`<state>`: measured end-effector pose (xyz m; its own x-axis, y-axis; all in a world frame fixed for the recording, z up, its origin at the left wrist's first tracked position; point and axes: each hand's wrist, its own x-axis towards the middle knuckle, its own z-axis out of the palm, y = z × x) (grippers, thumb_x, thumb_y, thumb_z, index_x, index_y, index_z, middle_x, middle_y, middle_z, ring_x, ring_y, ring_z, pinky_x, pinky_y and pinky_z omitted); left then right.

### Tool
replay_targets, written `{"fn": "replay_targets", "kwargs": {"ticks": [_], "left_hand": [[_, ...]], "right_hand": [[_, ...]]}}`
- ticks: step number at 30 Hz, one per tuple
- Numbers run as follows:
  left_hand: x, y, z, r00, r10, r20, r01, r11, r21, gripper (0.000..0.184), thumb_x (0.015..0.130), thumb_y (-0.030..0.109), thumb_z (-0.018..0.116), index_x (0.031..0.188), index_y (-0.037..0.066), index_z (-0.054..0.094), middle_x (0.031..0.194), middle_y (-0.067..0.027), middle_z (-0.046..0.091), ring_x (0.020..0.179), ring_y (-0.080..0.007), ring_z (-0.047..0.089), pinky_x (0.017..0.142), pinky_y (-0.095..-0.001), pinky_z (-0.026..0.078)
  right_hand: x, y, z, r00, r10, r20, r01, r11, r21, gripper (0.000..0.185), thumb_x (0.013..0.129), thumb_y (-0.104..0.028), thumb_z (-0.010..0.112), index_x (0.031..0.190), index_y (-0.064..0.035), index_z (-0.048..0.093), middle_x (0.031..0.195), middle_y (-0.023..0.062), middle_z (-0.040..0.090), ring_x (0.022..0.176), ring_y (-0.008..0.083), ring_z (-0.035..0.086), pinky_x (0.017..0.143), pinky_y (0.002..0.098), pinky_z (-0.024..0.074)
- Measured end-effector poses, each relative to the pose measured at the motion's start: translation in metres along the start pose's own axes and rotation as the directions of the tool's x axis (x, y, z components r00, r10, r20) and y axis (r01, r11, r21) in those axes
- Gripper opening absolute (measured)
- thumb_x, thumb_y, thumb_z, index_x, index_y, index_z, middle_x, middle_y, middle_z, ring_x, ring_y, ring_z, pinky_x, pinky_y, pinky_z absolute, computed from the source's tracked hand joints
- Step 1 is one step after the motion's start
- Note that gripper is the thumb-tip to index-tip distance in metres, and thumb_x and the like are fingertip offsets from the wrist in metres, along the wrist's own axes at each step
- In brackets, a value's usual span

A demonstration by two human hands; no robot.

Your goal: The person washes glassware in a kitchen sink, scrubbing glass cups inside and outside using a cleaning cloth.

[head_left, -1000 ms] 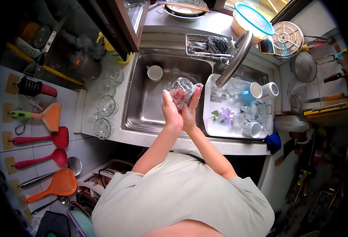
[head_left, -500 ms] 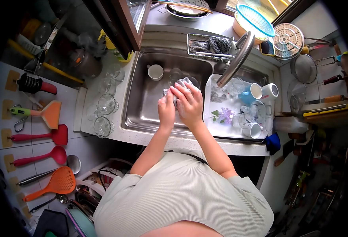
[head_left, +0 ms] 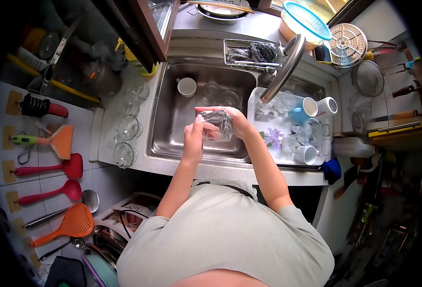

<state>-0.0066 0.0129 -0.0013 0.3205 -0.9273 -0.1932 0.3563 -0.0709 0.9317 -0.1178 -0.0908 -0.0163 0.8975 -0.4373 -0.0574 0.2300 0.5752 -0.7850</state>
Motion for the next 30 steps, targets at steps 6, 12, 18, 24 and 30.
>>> {"fn": "replay_targets", "kwargs": {"ticks": [6, 12, 18, 24, 30], "left_hand": [[0.004, -0.007, 0.004, 0.986, -0.154, -0.063, 0.112, 0.896, -0.430, 0.046, 0.092, 0.035, 0.033, 0.073, 0.001, 0.057, 0.064, -0.0074, 0.058, 0.060, -0.0145, 0.055, 0.061, -0.0275, 0.046], [0.008, -0.022, 0.013, 0.945, -0.146, -0.293, 0.017, 0.915, -0.403, 0.047, 0.093, 0.035, 0.030, 0.078, 0.000, 0.058, 0.072, -0.0093, 0.060, 0.067, -0.0151, 0.057, 0.066, -0.0283, 0.046], [-0.002, -0.009, 0.019, 0.958, 0.118, -0.260, -0.087, 0.988, 0.129, 0.053, 0.094, 0.030, 0.026, 0.072, -0.005, 0.059, 0.064, -0.0096, 0.061, 0.060, -0.0152, 0.057, 0.062, -0.0271, 0.047], [0.000, -0.008, 0.013, 0.947, 0.102, -0.304, -0.080, 0.993, 0.084, 0.053, 0.093, 0.029, 0.026, 0.070, -0.004, 0.059, 0.061, -0.0096, 0.060, 0.058, -0.0145, 0.056, 0.060, -0.0268, 0.046], [0.003, -0.017, 0.005, 0.931, 0.023, -0.366, -0.046, 0.997, -0.055, 0.052, 0.093, 0.031, 0.026, 0.072, -0.004, 0.058, 0.064, -0.0109, 0.060, 0.060, -0.0161, 0.056, 0.060, -0.0284, 0.046]], "right_hand": [[-0.002, 0.027, 0.022, 0.864, -0.342, -0.371, 0.439, 0.872, 0.218, 0.042, 0.086, -0.031, 0.036, 0.108, 0.0018, 0.052, 0.112, 0.0156, 0.054, 0.102, 0.0243, 0.053, 0.089, 0.0349, 0.0418], [-0.006, 0.025, 0.030, 0.694, -0.611, -0.382, 0.399, 0.767, -0.503, 0.037, 0.088, -0.027, 0.036, 0.106, -0.0001, 0.053, 0.121, 0.0157, 0.047, 0.117, 0.0239, 0.040, 0.100, 0.0349, 0.0260], [0.009, 0.012, 0.021, 0.861, -0.422, -0.284, 0.241, 0.830, -0.503, 0.045, 0.089, -0.028, 0.034, 0.121, 0.0023, 0.044, 0.124, 0.0128, 0.046, 0.117, 0.0192, 0.039, 0.099, 0.0294, 0.0246], [0.014, 0.013, 0.022, 0.860, -0.455, -0.232, 0.256, 0.778, -0.574, 0.049, 0.091, -0.031, 0.033, 0.126, 0.0039, 0.038, 0.130, 0.0125, 0.040, 0.122, 0.0194, 0.034, 0.102, 0.0306, 0.0213], [0.006, 0.026, 0.032, 0.822, -0.509, -0.257, 0.230, 0.708, -0.668, 0.047, 0.090, -0.028, 0.036, 0.129, -0.0002, 0.035, 0.135, 0.0127, 0.032, 0.127, 0.0231, 0.027, 0.104, 0.0325, 0.0173]]}}
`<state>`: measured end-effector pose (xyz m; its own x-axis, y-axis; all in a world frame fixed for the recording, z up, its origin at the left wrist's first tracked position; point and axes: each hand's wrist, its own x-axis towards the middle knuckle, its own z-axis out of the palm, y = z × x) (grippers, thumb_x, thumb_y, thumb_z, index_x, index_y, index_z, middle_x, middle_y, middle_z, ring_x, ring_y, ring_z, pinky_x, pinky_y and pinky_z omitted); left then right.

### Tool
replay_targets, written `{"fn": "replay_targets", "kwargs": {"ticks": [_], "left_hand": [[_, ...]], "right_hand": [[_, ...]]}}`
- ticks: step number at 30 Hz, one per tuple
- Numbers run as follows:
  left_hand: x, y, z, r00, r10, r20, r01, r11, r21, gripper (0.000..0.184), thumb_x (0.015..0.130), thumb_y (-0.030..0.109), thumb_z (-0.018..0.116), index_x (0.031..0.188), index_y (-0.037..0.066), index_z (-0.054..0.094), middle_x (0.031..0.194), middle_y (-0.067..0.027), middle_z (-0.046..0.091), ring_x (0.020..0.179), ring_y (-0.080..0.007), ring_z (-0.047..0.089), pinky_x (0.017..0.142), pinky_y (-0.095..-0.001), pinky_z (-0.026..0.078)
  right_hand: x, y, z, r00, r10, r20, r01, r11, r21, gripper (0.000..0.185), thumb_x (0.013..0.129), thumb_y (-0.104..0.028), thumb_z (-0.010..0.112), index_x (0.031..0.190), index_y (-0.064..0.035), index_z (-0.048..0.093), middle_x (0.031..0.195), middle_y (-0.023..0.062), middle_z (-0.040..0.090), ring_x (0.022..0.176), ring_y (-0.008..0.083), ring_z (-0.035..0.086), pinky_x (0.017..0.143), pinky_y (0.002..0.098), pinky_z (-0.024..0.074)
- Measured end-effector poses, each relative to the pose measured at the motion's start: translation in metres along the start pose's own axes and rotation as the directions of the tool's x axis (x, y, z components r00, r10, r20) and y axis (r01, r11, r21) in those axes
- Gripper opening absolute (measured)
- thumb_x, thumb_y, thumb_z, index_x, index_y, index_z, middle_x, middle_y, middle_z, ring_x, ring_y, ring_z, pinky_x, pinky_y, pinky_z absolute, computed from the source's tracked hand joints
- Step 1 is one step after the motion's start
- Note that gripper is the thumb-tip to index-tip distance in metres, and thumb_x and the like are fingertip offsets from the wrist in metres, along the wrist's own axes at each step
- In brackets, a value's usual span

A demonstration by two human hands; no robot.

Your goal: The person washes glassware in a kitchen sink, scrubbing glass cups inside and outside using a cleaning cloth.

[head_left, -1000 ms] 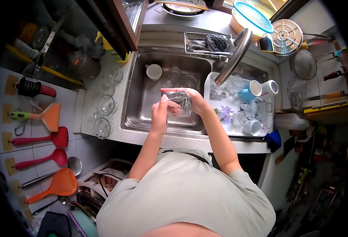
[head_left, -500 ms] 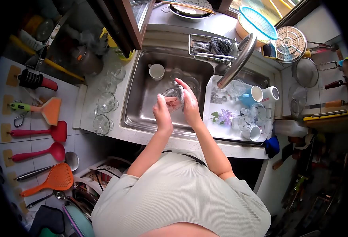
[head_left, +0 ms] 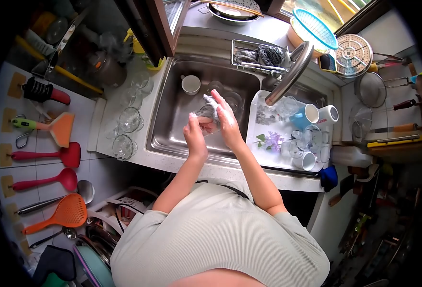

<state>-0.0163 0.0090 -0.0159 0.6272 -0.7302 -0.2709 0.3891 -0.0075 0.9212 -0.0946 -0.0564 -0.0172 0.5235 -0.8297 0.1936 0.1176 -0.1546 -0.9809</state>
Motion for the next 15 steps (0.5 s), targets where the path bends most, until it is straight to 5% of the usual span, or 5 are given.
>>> {"fn": "replay_targets", "kwargs": {"ticks": [4, 9, 10, 14, 15], "left_hand": [[0.008, 0.009, 0.001, 0.992, 0.033, -0.121, -0.043, 0.996, -0.078, 0.051, 0.092, 0.032, 0.028, 0.074, -0.005, 0.058, 0.066, -0.0106, 0.060, 0.061, -0.0168, 0.057, 0.062, -0.0300, 0.048], [0.018, 0.009, -0.004, 0.990, 0.082, -0.116, -0.086, 0.996, -0.026, 0.052, 0.093, 0.031, 0.027, 0.074, -0.005, 0.058, 0.066, -0.0115, 0.060, 0.060, -0.0167, 0.057, 0.062, -0.0283, 0.048], [0.016, 0.011, -0.001, 0.986, 0.129, -0.104, -0.120, 0.989, 0.085, 0.053, 0.093, 0.031, 0.026, 0.074, -0.006, 0.059, 0.066, -0.0115, 0.060, 0.060, -0.0164, 0.057, 0.061, -0.0276, 0.048], [0.009, 0.009, 0.002, 0.993, 0.084, -0.087, -0.080, 0.996, 0.050, 0.051, 0.093, 0.031, 0.028, 0.075, -0.005, 0.059, 0.067, -0.0101, 0.060, 0.061, -0.0158, 0.057, 0.062, -0.0277, 0.047], [0.009, 0.009, 0.003, 0.993, 0.070, -0.096, -0.069, 0.997, 0.018, 0.050, 0.093, 0.032, 0.028, 0.075, -0.004, 0.059, 0.068, -0.0092, 0.060, 0.062, -0.0153, 0.056, 0.063, -0.0276, 0.047]], "right_hand": [[-0.021, 0.002, 0.015, 0.996, -0.035, -0.080, 0.026, 0.994, -0.110, 0.048, 0.086, -0.017, 0.046, 0.130, -0.0040, 0.033, 0.135, 0.0139, 0.032, 0.127, 0.0276, 0.026, 0.103, 0.0343, 0.0210], [-0.032, -0.001, 0.015, 0.991, -0.051, -0.127, 0.023, 0.977, -0.212, 0.043, 0.083, -0.009, 0.051, 0.125, -0.0020, 0.041, 0.129, 0.0152, 0.041, 0.120, 0.0269, 0.039, 0.099, 0.0329, 0.0301], [-0.028, 0.000, 0.012, 0.987, -0.064, -0.150, 0.026, 0.970, -0.243, 0.039, 0.086, -0.012, 0.047, 0.122, -0.0008, 0.044, 0.126, 0.0160, 0.045, 0.116, 0.0265, 0.044, 0.096, 0.0314, 0.0338], [-0.017, -0.018, 0.002, 0.977, 0.194, -0.093, -0.201, 0.977, -0.075, 0.039, 0.089, -0.020, 0.039, 0.124, -0.0008, 0.042, 0.126, 0.0166, 0.044, 0.117, 0.0262, 0.043, 0.094, 0.0295, 0.0335], [-0.020, -0.009, 0.003, 0.989, 0.111, -0.096, -0.121, 0.986, -0.112, 0.039, 0.089, -0.020, 0.039, 0.124, -0.0007, 0.042, 0.126, 0.0168, 0.044, 0.117, 0.0263, 0.042, 0.095, 0.0298, 0.0327]]}}
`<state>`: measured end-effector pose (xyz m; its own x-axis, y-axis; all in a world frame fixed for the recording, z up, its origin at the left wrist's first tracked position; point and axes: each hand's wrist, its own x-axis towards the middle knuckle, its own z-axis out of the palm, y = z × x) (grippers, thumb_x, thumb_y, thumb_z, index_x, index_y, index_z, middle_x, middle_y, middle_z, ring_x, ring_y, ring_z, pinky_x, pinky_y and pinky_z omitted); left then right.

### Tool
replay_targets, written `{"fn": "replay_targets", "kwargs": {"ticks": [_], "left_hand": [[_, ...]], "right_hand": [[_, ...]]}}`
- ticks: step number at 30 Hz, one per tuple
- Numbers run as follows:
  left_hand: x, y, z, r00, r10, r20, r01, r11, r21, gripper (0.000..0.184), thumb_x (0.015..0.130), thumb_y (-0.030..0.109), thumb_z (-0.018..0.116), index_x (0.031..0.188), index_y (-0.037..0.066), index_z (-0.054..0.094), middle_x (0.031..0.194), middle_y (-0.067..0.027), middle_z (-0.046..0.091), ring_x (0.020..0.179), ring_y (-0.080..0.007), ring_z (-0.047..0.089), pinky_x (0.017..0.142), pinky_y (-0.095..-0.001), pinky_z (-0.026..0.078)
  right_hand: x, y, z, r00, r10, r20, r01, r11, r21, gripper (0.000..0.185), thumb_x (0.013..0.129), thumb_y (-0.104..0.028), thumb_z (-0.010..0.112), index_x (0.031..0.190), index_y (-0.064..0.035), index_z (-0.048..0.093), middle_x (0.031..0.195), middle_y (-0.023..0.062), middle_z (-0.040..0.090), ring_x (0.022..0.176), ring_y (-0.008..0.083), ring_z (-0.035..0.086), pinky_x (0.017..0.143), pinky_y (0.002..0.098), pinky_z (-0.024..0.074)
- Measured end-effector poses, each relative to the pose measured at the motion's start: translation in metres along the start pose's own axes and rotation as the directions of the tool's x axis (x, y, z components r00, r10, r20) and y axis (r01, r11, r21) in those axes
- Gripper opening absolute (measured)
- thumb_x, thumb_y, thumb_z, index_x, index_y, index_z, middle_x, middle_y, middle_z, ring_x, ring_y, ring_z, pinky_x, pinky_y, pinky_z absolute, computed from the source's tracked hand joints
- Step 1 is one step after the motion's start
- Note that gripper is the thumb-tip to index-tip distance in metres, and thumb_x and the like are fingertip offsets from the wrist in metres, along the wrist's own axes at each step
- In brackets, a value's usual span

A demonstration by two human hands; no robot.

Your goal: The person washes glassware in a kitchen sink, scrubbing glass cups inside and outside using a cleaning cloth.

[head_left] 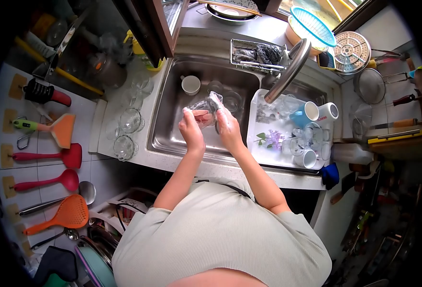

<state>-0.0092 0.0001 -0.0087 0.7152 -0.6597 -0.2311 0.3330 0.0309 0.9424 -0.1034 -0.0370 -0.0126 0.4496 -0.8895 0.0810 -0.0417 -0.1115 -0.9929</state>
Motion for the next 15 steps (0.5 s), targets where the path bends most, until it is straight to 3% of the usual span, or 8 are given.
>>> {"fn": "replay_targets", "kwargs": {"ticks": [3, 7, 9, 11, 15], "left_hand": [[0.004, 0.000, -0.003, 0.998, 0.017, -0.062, -0.021, 0.998, -0.057, 0.050, 0.092, 0.033, 0.029, 0.078, -0.004, 0.058, 0.068, -0.0103, 0.060, 0.062, -0.0163, 0.056, 0.062, -0.0283, 0.048], [0.003, 0.000, -0.002, 0.998, 0.054, -0.012, -0.053, 0.998, 0.040, 0.051, 0.093, 0.031, 0.027, 0.077, -0.006, 0.058, 0.068, -0.0122, 0.061, 0.061, -0.0184, 0.059, 0.062, -0.0289, 0.050], [0.003, -0.003, -0.007, 0.998, -0.035, 0.047, 0.037, 0.999, -0.035, 0.049, 0.093, 0.032, 0.028, 0.080, -0.004, 0.057, 0.070, -0.0112, 0.061, 0.062, -0.0173, 0.058, 0.061, -0.0295, 0.049], [0.007, -0.004, -0.012, 0.986, -0.149, 0.079, 0.161, 0.973, -0.165, 0.047, 0.093, 0.033, 0.029, 0.081, -0.003, 0.057, 0.071, -0.0104, 0.060, 0.063, -0.0168, 0.057, 0.060, -0.0300, 0.048], [0.017, -0.005, -0.017, 0.986, -0.158, 0.060, 0.167, 0.964, -0.205, 0.044, 0.092, 0.034, 0.031, 0.083, -0.001, 0.056, 0.075, -0.0094, 0.060, 0.065, -0.0164, 0.056, 0.063, -0.0301, 0.047]], "right_hand": [[-0.014, 0.007, 0.006, 0.990, -0.142, -0.024, 0.140, 0.988, -0.060, 0.039, 0.089, -0.018, 0.038, 0.122, 0.0019, 0.043, 0.127, 0.0178, 0.043, 0.120, 0.0288, 0.038, 0.099, 0.0318, 0.0283], [-0.009, 0.000, -0.001, 0.999, -0.035, 0.034, 0.034, 0.999, 0.025, 0.038, 0.089, -0.017, 0.038, 0.121, 0.0019, 0.044, 0.125, 0.0174, 0.044, 0.120, 0.0287, 0.039, 0.099, 0.0313, 0.0282], [-0.003, -0.008, -0.007, 0.999, -0.012, 0.048, 0.011, 1.000, 0.018, 0.037, 0.089, -0.016, 0.039, 0.121, 0.0013, 0.045, 0.125, 0.0173, 0.045, 0.120, 0.0286, 0.039, 0.099, 0.0318, 0.0285], [-0.004, -0.002, -0.009, 0.982, -0.184, 0.046, 0.189, 0.970, -0.156, 0.036, 0.088, -0.016, 0.040, 0.120, 0.0011, 0.045, 0.124, 0.0176, 0.045, 0.119, 0.0292, 0.039, 0.099, 0.0326, 0.0288], [-0.018, -0.016, -0.011, 0.954, -0.266, 0.138, 0.285, 0.948, -0.145, 0.036, 0.088, -0.015, 0.040, 0.120, 0.0011, 0.046, 0.124, 0.0186, 0.045, 0.120, 0.0300, 0.039, 0.100, 0.0340, 0.0284]]}}
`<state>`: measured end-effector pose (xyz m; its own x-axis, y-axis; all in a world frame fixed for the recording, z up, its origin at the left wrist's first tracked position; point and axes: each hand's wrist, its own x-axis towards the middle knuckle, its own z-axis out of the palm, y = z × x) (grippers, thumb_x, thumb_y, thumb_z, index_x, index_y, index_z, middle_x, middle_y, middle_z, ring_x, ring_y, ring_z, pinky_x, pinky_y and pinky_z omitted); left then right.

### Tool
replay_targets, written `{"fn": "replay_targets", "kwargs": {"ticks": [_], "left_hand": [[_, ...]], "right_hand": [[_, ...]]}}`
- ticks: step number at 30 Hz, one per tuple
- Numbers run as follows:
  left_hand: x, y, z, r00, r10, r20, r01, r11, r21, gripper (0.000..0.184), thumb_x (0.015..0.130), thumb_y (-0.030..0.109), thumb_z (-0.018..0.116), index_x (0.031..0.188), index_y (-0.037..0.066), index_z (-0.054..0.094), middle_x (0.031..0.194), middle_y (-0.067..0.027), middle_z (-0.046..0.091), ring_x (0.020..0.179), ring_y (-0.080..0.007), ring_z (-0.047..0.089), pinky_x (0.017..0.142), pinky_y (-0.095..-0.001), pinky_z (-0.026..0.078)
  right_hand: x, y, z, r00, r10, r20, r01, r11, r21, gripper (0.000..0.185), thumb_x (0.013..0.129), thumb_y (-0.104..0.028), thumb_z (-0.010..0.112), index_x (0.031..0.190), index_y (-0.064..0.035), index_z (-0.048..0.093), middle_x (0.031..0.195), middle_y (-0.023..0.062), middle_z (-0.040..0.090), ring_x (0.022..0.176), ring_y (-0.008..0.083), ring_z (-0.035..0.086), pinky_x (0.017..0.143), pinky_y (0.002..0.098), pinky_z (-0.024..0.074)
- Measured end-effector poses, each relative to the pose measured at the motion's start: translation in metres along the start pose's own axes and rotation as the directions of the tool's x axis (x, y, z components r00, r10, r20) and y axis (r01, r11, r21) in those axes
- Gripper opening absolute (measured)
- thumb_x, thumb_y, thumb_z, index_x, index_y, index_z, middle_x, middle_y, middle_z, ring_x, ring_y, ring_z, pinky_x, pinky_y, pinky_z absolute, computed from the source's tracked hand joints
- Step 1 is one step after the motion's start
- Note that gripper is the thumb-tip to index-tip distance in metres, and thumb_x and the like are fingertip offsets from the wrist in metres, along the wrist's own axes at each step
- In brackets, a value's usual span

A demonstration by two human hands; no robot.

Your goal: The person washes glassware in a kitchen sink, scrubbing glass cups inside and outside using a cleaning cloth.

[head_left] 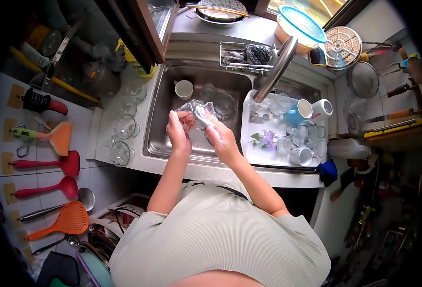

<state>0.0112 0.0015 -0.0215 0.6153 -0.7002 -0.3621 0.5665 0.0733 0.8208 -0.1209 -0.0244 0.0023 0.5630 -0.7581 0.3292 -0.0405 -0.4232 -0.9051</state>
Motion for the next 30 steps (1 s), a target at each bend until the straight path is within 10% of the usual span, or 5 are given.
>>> {"fn": "replay_targets", "kwargs": {"ticks": [30], "left_hand": [[-0.023, 0.012, 0.020, 0.998, 0.038, 0.044, -0.037, 0.999, -0.020, 0.042, 0.092, 0.034, 0.032, 0.078, 0.001, 0.054, 0.069, -0.0069, 0.058, 0.062, -0.0141, 0.054, 0.060, -0.0277, 0.044]], "right_hand": [[-0.011, 0.001, -0.015, 0.998, -0.024, -0.063, 0.024, 1.000, -0.004, 0.037, 0.086, -0.012, 0.039, 0.120, 0.0020, 0.045, 0.126, 0.0179, 0.044, 0.122, 0.0316, 0.034, 0.102, 0.0372, 0.0244]]}}
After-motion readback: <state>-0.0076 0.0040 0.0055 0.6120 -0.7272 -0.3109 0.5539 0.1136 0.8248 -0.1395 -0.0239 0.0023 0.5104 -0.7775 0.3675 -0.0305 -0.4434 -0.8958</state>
